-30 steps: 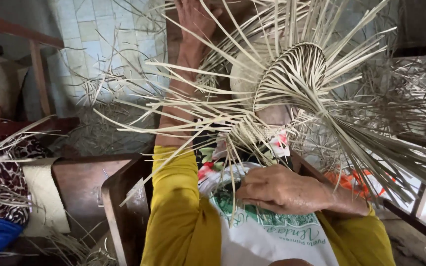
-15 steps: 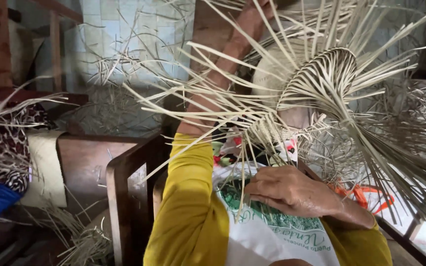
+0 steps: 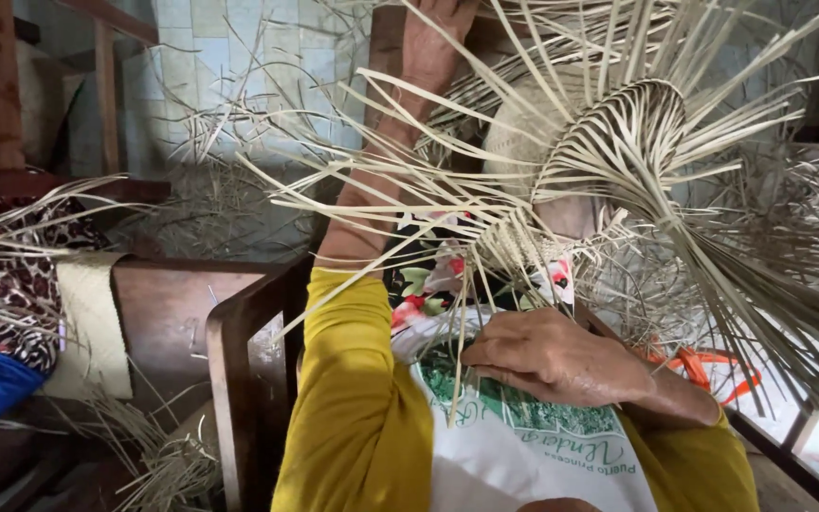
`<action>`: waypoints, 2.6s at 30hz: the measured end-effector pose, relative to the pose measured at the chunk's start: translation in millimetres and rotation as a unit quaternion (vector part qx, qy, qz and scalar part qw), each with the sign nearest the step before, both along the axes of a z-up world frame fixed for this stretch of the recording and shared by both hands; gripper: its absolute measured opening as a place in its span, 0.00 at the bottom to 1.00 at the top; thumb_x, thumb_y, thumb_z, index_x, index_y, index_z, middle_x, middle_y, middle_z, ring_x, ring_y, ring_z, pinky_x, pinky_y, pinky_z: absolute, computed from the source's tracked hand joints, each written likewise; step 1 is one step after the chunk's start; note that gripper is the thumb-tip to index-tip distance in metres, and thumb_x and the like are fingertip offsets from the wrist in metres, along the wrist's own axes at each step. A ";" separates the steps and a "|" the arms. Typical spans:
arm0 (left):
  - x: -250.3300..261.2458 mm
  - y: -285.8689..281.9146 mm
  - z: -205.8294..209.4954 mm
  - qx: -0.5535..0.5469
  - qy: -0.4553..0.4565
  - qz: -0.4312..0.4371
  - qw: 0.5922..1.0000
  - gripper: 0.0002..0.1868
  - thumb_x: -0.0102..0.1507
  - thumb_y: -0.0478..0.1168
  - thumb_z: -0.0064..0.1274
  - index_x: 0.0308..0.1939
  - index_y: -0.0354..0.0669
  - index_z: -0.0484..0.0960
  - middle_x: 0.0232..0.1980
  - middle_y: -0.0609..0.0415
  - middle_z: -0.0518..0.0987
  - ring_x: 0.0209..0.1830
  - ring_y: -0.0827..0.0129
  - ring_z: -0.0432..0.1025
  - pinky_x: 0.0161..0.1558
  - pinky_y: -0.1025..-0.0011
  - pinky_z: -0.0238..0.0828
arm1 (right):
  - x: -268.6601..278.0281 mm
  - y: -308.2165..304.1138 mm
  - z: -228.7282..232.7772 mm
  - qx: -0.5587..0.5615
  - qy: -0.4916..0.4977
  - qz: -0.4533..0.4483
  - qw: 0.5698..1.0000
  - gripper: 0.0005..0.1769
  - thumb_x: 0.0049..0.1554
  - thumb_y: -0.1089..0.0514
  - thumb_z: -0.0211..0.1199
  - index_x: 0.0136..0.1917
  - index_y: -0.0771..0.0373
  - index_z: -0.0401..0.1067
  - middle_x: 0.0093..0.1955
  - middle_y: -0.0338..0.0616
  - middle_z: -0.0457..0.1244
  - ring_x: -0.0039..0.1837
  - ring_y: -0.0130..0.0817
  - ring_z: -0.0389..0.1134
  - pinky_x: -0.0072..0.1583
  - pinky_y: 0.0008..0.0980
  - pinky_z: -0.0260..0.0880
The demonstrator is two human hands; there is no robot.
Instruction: Weaving natural fiber strands together to form a circular object, possibly a hat or basket.
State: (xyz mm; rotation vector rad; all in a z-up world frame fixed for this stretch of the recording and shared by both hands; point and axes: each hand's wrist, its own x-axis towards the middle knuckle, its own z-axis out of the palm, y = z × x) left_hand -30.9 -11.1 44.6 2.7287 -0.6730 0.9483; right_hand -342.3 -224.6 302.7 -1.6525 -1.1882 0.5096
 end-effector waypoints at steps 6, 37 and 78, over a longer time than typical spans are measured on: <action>-20.5 -3.8 30.2 -0.090 0.011 -0.051 0.995 0.15 0.55 0.35 0.61 0.45 0.51 0.83 0.45 0.56 0.83 0.45 0.54 0.74 0.44 0.58 0.65 | -2.2 -0.7 1.8 0.009 -0.006 0.002 1.000 0.13 0.64 0.61 0.59 0.61 0.68 0.71 0.50 0.47 0.68 0.49 0.37 0.72 0.46 0.34 0.78; -374.2 19.6 242.4 -0.641 0.131 -0.129 0.745 0.04 0.59 0.28 0.62 0.37 0.31 0.86 0.27 0.41 0.82 0.22 0.64 0.75 0.28 0.68 0.79 | -17.2 34.8 5.8 0.174 0.004 -0.211 0.962 0.15 0.59 0.69 0.66 0.61 0.65 0.77 0.46 0.51 0.68 0.42 0.35 0.69 0.43 0.31 0.73; -320.6 73.4 128.7 -0.459 0.110 0.067 0.879 0.10 0.61 0.29 0.50 0.36 0.48 0.83 0.32 0.60 0.83 0.30 0.76 0.75 0.33 0.77 0.79 | -38.3 -74.7 27.1 0.454 0.041 -0.204 0.866 0.20 0.57 0.79 0.43 0.29 0.60 0.51 0.66 0.48 0.70 0.69 0.17 0.76 0.29 0.20 0.42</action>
